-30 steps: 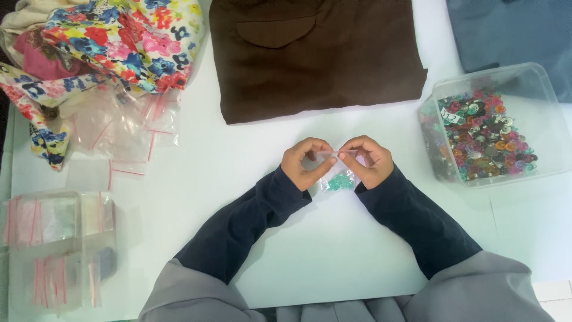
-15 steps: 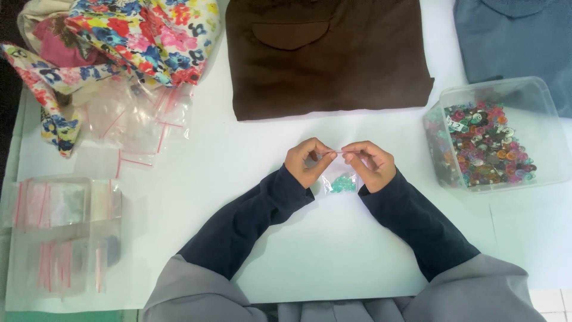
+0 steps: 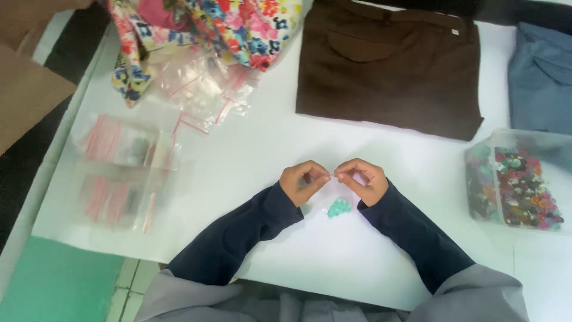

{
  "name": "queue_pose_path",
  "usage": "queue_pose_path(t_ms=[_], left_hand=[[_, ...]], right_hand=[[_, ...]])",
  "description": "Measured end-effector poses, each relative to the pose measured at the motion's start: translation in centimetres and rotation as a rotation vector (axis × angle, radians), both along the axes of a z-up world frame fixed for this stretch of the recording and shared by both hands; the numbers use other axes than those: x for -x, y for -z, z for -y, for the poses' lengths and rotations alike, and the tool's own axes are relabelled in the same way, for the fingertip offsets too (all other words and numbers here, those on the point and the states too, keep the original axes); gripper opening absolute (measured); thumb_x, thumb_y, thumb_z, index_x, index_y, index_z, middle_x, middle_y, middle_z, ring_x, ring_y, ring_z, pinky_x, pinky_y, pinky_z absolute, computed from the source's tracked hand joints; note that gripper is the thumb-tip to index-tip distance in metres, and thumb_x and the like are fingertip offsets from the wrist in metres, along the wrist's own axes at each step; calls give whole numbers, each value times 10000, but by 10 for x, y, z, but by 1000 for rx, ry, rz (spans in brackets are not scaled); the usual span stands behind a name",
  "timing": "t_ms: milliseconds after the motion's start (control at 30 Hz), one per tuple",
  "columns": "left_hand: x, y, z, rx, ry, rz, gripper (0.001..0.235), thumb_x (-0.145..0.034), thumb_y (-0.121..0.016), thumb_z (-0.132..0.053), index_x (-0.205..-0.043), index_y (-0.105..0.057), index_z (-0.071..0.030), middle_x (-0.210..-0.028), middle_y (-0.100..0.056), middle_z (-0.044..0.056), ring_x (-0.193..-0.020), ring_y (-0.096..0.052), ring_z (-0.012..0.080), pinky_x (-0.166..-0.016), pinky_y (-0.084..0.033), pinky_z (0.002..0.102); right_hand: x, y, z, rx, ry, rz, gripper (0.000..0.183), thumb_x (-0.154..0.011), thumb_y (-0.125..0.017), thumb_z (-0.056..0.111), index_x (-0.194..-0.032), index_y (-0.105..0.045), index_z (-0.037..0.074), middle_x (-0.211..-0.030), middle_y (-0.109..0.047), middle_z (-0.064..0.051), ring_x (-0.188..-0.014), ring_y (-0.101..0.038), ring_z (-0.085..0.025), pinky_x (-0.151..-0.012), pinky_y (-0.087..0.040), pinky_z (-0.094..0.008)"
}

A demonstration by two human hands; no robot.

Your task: The person sorts small colorful buttons from a plastic container into individual ziplock bags. They place the buttons into bags, seal them, and stack the filled bags on the table.

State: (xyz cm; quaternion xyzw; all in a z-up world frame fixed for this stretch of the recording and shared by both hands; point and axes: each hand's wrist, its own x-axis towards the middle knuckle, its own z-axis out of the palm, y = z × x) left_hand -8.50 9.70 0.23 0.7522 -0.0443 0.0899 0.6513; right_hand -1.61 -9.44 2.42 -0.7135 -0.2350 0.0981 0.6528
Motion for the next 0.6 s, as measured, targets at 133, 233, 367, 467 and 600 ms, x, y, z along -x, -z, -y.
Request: queue_pose_path(t_ms=[133, 233, 367, 467, 600], left_hand=[[23, -10, -53, -52, -126, 57, 48, -954, -753, -161, -962, -744, -115, -766, -721, 29, -769, -667, 151, -725, -546, 268], [54, -53, -88, -235, -204, 104, 29, -956, -725, -140, -960, -738, -114, -764, -721, 55, -766, -696, 199, -738, -551, 299], [94, -99, -132, -705, -311, 317, 57, -938, -738, -112, -988, -723, -88, -784, -731, 68, -759, -720, 202, -722, -550, 304], [122, -134, -166, -856, -403, 393, 204, -910, -779, -165, -1081, -712, -77, -892, -739, 98, -819, -723, 247, -752, -548, 357], [159, -139, -224, -1023, -767, 223, 464, -873, -812, -422, -1196, -669, -122, -1189, -680, 107, -1077, -667, 314, -938, -471, 446]], right_hand=[[-5, -6, -51, -9, -221, -17, 162, -881, -761, 30, -1042, -775, 27, -865, -794, -108, -787, -700, -147, -784, -541, -313], [-3, -31, -96, 25, -409, 18, 197, -880, -769, 56, -1075, -767, 38, -909, -800, -87, -817, -691, -132, -783, -533, -301], [3, -77, -156, 139, -602, 232, 74, -901, -747, 67, -968, -776, 77, -876, -795, -84, -815, -714, -181, -801, -540, -333], [5, -111, -196, 178, -681, 395, 57, -910, -722, 52, -949, -750, 83, -854, -776, -85, -824, -731, -206, -807, -556, -358], [7, -150, -241, 165, -665, 510, 87, -902, -694, -9, -952, -713, 59, -871, -770, -115, -850, -747, -278, -827, -567, -409]])
